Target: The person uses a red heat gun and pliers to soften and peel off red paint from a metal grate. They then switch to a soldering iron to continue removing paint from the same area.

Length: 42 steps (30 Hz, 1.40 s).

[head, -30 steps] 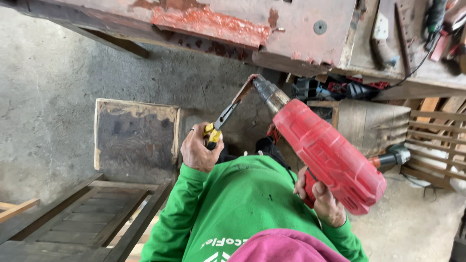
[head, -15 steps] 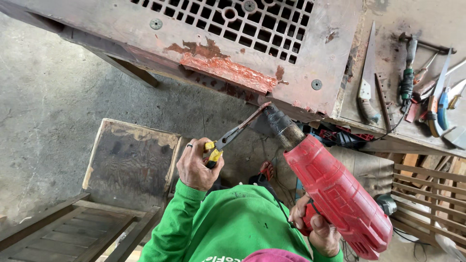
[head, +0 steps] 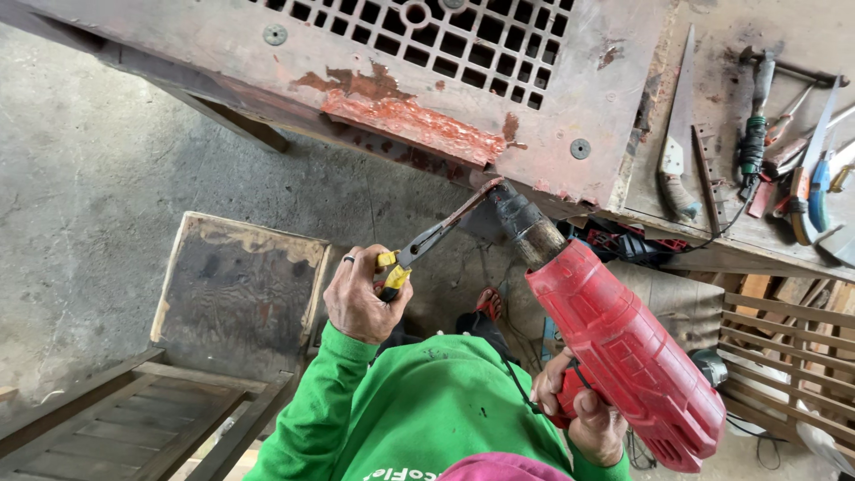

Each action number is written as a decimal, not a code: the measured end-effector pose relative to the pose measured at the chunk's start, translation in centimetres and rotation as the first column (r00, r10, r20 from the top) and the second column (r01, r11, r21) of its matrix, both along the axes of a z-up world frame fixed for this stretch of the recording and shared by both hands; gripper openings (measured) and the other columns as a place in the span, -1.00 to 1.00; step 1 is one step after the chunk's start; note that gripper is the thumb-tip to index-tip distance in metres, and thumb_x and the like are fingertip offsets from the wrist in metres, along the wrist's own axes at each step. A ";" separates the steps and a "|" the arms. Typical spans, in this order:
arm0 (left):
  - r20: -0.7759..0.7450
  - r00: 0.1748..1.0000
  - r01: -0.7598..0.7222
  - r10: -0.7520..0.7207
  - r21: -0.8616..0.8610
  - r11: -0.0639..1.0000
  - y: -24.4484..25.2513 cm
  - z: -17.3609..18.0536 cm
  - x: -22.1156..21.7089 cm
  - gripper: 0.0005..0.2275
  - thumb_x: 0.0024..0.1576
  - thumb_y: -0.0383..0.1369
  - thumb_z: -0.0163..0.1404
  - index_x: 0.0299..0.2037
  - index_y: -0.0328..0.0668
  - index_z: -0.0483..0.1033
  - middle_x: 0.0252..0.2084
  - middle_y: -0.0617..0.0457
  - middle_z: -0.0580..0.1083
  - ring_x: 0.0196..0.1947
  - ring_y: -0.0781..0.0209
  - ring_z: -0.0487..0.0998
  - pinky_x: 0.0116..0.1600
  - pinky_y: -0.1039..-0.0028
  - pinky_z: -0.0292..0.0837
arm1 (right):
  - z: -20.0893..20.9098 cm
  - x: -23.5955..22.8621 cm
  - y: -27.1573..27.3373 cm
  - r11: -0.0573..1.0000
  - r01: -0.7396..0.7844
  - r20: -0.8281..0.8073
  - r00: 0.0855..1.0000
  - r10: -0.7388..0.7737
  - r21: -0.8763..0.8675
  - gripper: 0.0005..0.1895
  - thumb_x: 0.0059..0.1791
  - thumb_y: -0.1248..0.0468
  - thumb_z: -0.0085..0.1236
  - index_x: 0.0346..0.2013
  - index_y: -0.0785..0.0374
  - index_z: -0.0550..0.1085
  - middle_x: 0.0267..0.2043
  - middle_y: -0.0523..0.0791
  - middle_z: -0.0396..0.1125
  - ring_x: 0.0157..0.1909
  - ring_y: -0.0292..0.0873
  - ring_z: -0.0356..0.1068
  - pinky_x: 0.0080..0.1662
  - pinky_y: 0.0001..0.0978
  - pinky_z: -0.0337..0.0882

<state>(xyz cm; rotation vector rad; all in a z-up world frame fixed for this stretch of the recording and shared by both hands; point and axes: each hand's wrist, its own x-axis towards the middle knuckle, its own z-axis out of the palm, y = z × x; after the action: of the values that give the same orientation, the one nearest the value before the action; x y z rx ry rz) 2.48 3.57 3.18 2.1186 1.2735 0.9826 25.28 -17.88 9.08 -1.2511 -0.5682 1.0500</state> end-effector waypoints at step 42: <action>-0.090 0.950 0.283 -0.300 -0.169 0.944 19.1 1.1 15.9 -0.64 -0.04 -0.33 0.28 -0.06 -0.13 0.47 -0.34 0.07 0.47 -0.32 0.06 0.55 -0.22 0.26 0.48 | -0.2 9.1 14.4 0.956 0.295 -0.105 0.950 -0.293 -0.004 -0.35 -0.02 -0.20 0.30 -0.29 0.38 0.33 -0.47 -0.07 0.24 -0.59 -0.19 0.28 -0.38 -0.17 0.46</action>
<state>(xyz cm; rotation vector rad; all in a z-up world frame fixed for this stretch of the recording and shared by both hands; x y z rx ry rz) 18.42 22.68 4.28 2.1864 1.0097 0.6244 34.36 -3.49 8.83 -1.2194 -0.2954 0.8530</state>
